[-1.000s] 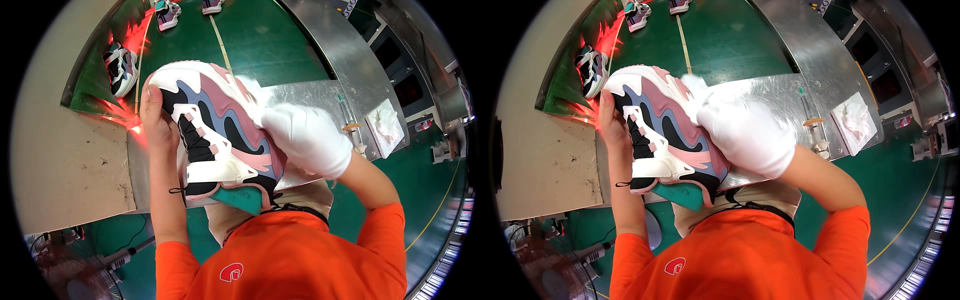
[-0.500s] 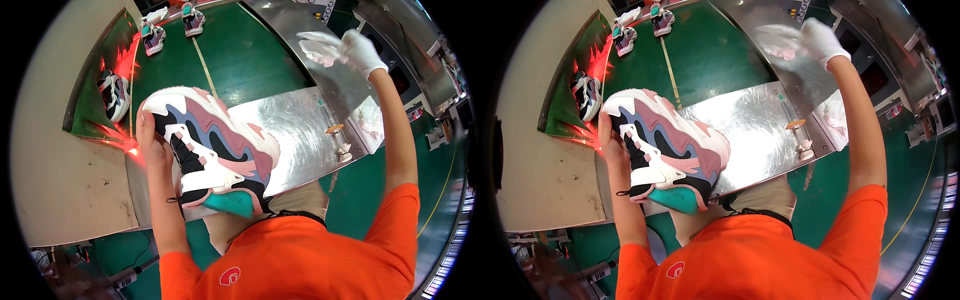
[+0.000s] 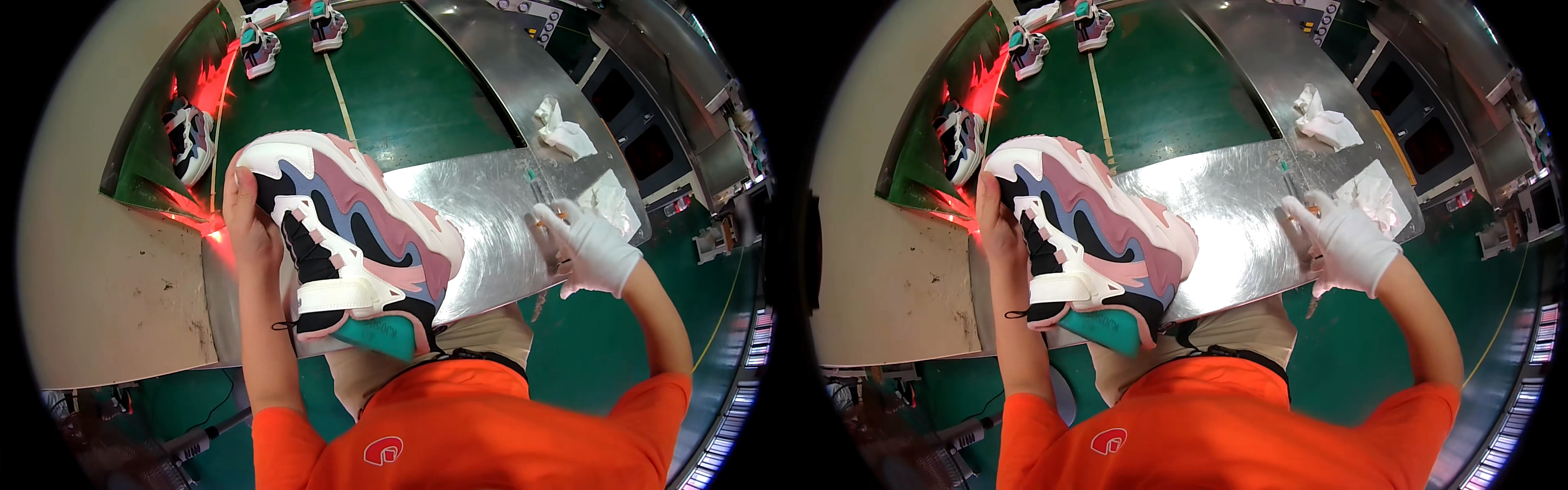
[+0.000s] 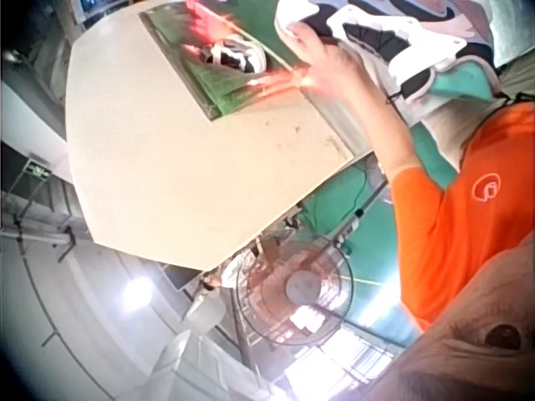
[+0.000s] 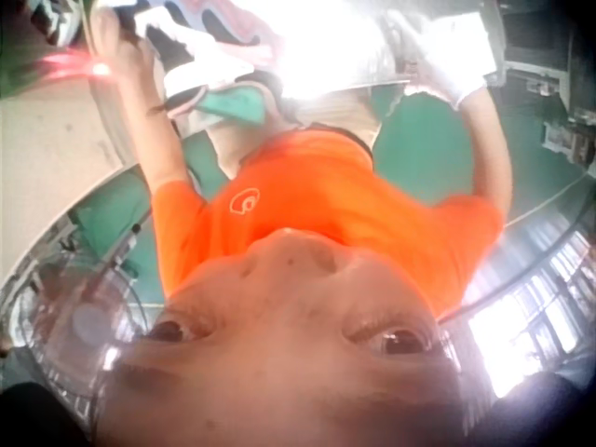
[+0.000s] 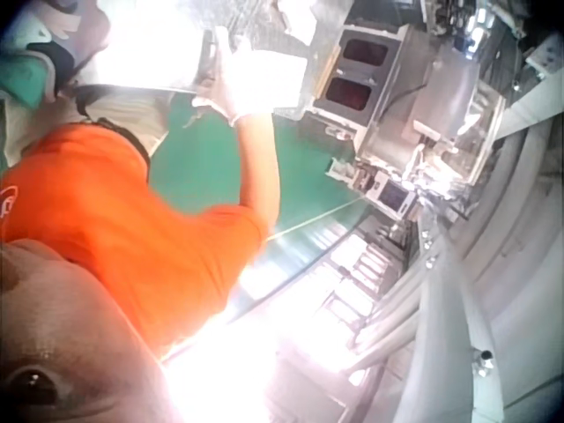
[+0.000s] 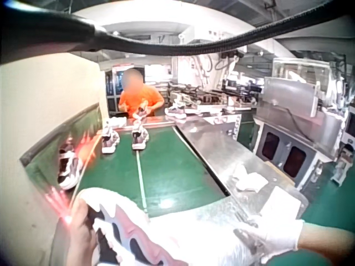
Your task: The person injects a liquid into the midsole of a sneaker using a syringe. They handle multiple shoes on a conveyor belt, picking them up, injecting the sole, and placing them back down. The person wears gloves and an orange shirt while working in a factory setting.
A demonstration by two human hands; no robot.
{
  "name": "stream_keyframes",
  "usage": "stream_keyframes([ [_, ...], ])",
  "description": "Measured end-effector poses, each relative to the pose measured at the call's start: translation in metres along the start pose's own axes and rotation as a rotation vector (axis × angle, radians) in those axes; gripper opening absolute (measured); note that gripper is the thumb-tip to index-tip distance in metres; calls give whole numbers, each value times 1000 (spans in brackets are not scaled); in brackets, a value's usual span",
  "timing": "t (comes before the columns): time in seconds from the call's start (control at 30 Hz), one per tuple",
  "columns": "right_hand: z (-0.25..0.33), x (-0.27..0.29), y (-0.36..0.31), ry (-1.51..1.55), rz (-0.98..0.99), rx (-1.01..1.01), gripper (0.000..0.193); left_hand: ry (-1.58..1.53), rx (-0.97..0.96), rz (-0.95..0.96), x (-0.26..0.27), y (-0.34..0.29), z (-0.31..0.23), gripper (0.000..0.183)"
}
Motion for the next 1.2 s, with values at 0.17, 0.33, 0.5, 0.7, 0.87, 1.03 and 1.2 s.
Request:
stream_keyframes([
  [0.17, -5, -16, 11, 116, 122, -2, 101, 5, -3, -3, 3, 2, 6, 43],
  [0.33, -17, -12, -6, 285, -231, 115, 107, -26, -6, -45, -1, 1, -1, 37],
  [0.5, -23, -10, -35, 441, -266, -35, 112, -34, -17, -47, -5, -2, -4, 39],
  [0.7, -21, -32, -28, 138, -86, -164, 99, -5, -25, -49, -3, 1, -4, 40],
  [0.87, -48, -21, -42, 758, -66, -405, 94, -10, -37, -65, 1, 0, -5, 39],
  [1.03, -84, -32, -51, 991, -134, -543, 87, 9, -37, -81, -2, 0, -9, 39],
  [1.2, -49, -43, -58, 1455, -6, -410, 99, 37, -55, -89, -2, 0, -15, 40],
])
Point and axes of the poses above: each hand's wrist, its own y-axis towards the middle knuckle, its own x-axis out of the back of the hand, z = x × y, the point moved 9 cm from there along y, towards the middle knuckle, and after that the axes turned 15 degrees about -x, right-handed, at the moved point
